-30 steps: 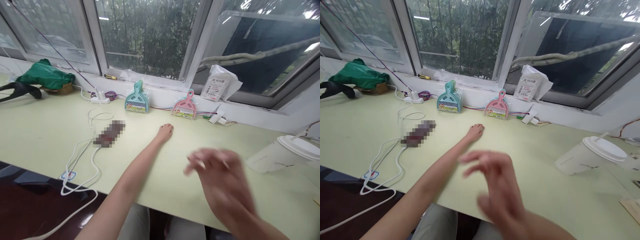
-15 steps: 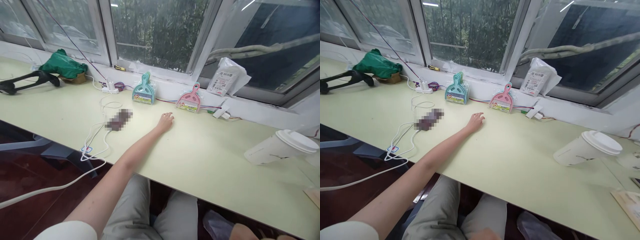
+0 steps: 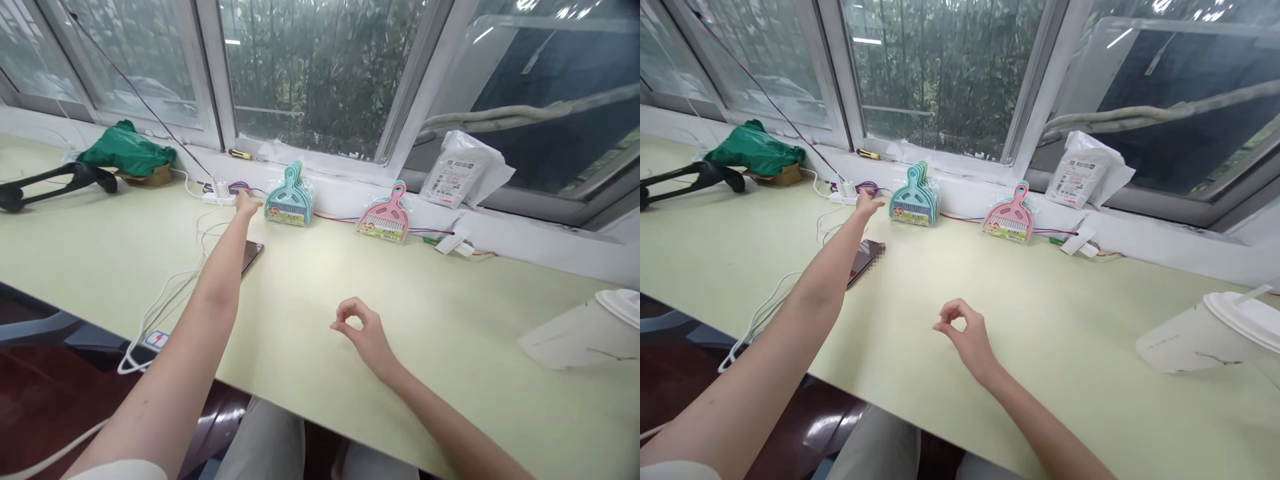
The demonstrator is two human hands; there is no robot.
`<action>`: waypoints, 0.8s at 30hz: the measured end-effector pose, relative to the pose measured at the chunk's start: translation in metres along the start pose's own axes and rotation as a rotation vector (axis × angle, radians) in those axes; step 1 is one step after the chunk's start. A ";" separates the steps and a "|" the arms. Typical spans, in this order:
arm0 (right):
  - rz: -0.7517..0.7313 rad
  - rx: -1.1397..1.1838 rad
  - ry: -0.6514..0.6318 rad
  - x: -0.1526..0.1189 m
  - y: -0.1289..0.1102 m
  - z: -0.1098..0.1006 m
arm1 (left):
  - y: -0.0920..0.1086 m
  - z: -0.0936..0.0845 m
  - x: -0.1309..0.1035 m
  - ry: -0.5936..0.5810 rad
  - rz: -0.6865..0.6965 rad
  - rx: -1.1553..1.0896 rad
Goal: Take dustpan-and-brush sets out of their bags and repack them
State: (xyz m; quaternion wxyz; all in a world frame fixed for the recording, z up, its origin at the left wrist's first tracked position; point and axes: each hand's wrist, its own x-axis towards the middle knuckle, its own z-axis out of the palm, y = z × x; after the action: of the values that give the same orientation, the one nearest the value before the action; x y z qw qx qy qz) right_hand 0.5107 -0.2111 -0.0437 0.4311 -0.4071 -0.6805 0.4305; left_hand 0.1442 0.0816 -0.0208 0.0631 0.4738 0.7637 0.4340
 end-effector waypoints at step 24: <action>0.117 0.023 0.107 0.025 0.057 -0.004 | 0.064 0.026 -0.063 -0.701 -0.094 -0.579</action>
State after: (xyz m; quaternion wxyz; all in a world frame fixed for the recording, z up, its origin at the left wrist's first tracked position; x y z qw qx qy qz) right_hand 0.5174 -0.1697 -0.0901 0.4457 -0.4634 -0.6265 0.4405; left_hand 0.2344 0.0593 -0.0106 0.4672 0.5197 0.5641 0.4399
